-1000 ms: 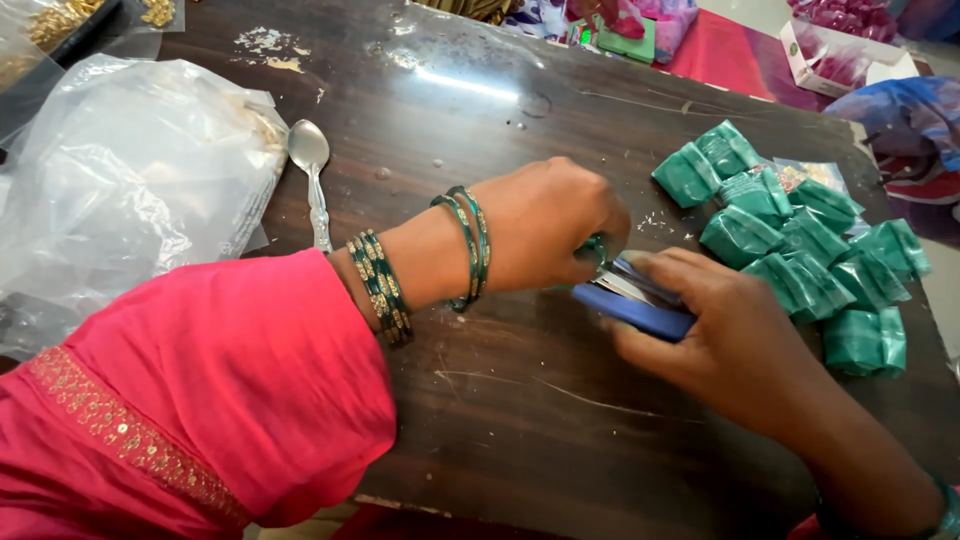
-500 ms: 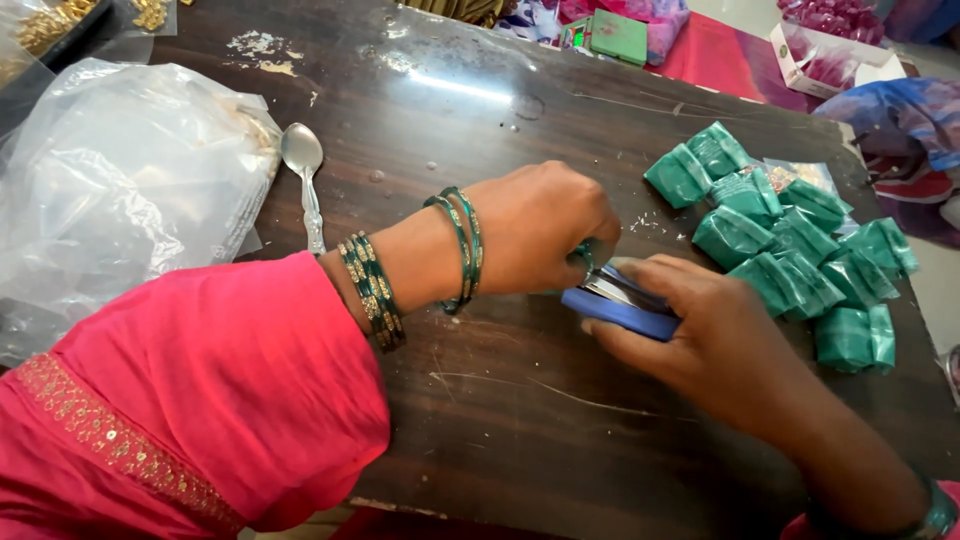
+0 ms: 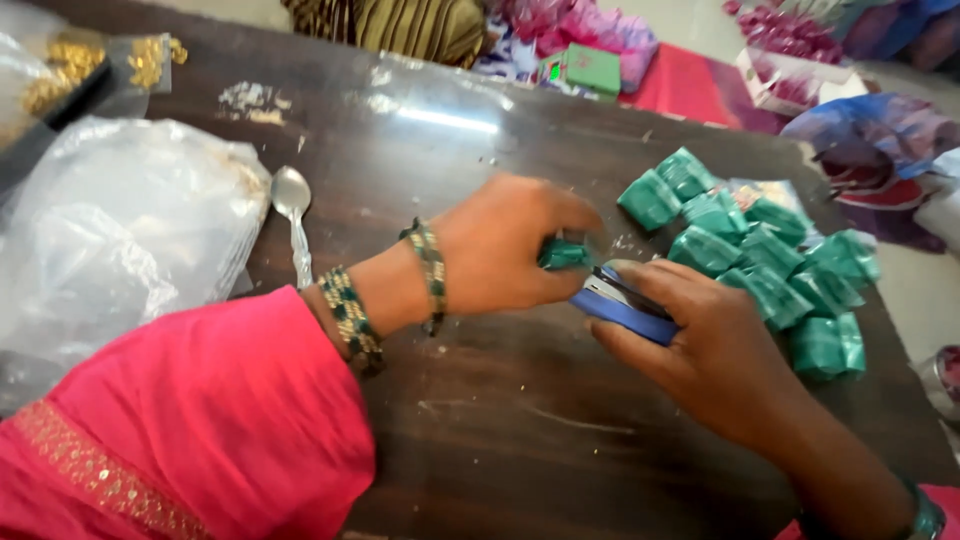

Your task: The person fills small green plastic packets with items from a bowl, folds the tops over, and staples them shut using a small blue stapler.

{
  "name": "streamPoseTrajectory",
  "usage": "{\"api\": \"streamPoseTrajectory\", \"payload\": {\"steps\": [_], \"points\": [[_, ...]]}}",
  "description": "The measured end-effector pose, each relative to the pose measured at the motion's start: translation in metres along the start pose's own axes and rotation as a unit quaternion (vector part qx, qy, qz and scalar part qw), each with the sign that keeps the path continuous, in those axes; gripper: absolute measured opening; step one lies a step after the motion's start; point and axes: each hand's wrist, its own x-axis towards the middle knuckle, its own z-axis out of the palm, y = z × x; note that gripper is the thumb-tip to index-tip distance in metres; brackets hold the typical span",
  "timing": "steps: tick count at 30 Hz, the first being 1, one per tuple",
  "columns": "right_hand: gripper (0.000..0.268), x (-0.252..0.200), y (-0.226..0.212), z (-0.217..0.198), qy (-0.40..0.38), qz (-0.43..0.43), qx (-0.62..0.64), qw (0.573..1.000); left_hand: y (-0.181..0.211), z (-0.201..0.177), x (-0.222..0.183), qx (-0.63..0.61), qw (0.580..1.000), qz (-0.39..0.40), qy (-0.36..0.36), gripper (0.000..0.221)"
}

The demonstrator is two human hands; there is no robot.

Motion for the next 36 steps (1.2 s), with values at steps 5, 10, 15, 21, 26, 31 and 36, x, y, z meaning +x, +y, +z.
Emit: {"api": "streamPoseTrajectory", "payload": {"steps": [5, 10, 15, 21, 26, 31, 36], "points": [[0.048, 0.001, -0.005, -0.013, 0.044, 0.018, 0.035, 0.998, -0.001, 0.0, 0.002, -0.318, 0.947, -0.039, 0.003, 0.061], [0.049, -0.001, -0.003, -0.015, 0.068, 0.016, 0.052, 0.996, -0.005, 0.02, -0.001, -0.463, 0.884, -0.048, -0.038, 0.049], [0.051, 0.001, -0.004, -0.018, 0.041, 0.04, 0.061, 0.996, 0.0, 0.015, 0.0, -0.341, 0.94, -0.018, -0.021, 0.038], [0.052, 0.001, 0.0, -0.02, 0.036, 0.027, 0.046, 0.998, 0.004, 0.012, 0.001, -0.337, 0.938, -0.069, -0.032, 0.041], [0.054, -0.001, 0.009, -0.016, 0.035, 0.008, 0.055, 0.998, -0.001, 0.016, -0.001, -0.313, 0.948, -0.049, -0.022, 0.04], [0.054, -0.001, 0.008, -0.015, 0.034, -0.001, 0.055, 0.998, 0.0, 0.014, 0.0, -0.275, 0.96, -0.046, -0.022, 0.04], [0.053, 0.0, 0.004, -0.016, 0.023, 0.033, 0.06, 0.997, -0.001, 0.015, -0.001, -0.273, 0.96, -0.051, -0.018, 0.039]]}}
